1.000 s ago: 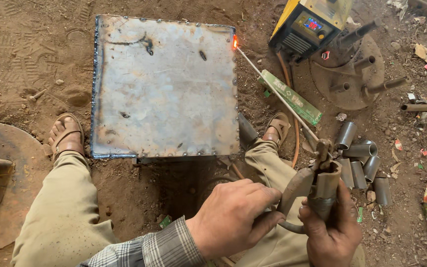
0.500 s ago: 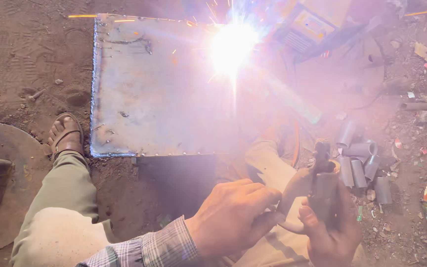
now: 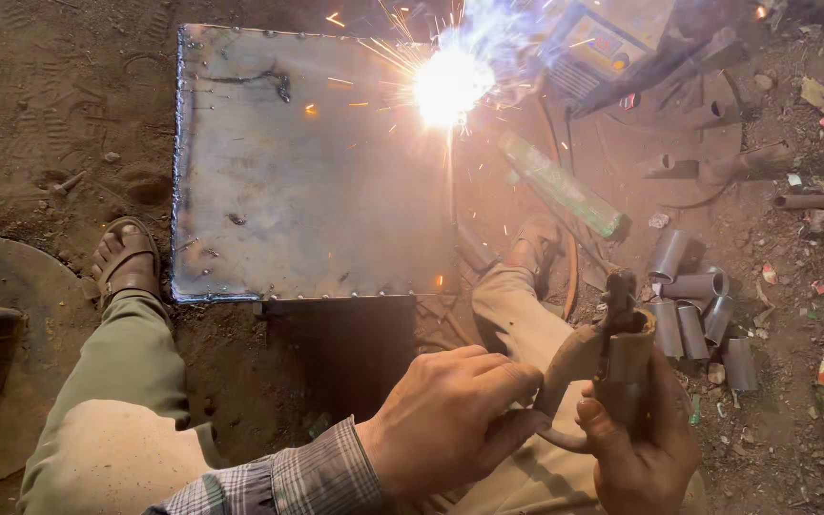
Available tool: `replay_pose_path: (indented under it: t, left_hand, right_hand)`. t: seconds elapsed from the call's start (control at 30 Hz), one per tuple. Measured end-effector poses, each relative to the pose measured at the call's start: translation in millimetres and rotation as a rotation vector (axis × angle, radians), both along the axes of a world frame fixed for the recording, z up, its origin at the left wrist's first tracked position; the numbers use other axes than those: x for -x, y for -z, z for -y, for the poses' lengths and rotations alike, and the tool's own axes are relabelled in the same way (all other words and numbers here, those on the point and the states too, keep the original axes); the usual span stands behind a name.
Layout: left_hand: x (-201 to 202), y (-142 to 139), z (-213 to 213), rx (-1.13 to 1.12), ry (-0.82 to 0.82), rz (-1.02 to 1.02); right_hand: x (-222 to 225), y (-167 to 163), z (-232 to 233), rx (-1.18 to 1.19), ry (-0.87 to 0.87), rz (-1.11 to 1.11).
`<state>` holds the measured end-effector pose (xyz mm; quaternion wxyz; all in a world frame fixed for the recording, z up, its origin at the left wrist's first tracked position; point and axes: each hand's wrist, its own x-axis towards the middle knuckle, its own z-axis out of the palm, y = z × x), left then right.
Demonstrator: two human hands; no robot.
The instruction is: The person sits on the ground and arc-welds the edge of a metal box using an electrode holder and welding rods, striking an arc that produces sparks and bright flashes. They hold the box steady with one hand while guiding the electrode along the seam, pausing between weld passes.
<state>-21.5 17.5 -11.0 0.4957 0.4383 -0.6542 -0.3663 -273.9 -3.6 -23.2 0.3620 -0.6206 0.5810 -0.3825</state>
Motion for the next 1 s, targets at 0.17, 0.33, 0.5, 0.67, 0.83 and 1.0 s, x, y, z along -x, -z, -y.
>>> replay_pose_path:
  t: [0.17, 0.33, 0.5, 0.67, 0.83, 1.0]
  left_hand:
    - [-0.7, -2.2, 0.1, -0.024, 0.003, -0.013]
    - [-4.3, -4.2, 2.4, 0.008, 0.045, -0.006]
    - [-5.9, -4.3, 2.4, -0.004, 0.032, 0.013]
    - [-4.1, -3.3, 0.3, -0.023, 0.019, 0.027]
    - [-0.4, -1.2, -1.0, -0.051, 0.013, 0.003]
    - [-1.1, 0.1, -1.1, 0.018, 0.001, 0.026]
  right_hand:
    - [-0.6, -1.5, -1.5, 0.043, -0.036, 0.021]
    - [-1.1, -1.8, -3.4, -0.064, 0.136, -0.028]
    - [-2.4, 2.1, -3.3, -0.011, 0.078, 0.042]
    - [-0.3, 2.7, 0.1, 0.029, -0.016, 0.051]
    - [3.0, 0.0, 2.1, -0.026, 0.000, -0.005]
    - [3.0, -0.3, -0.4, -0.015, -0.017, 0.051]
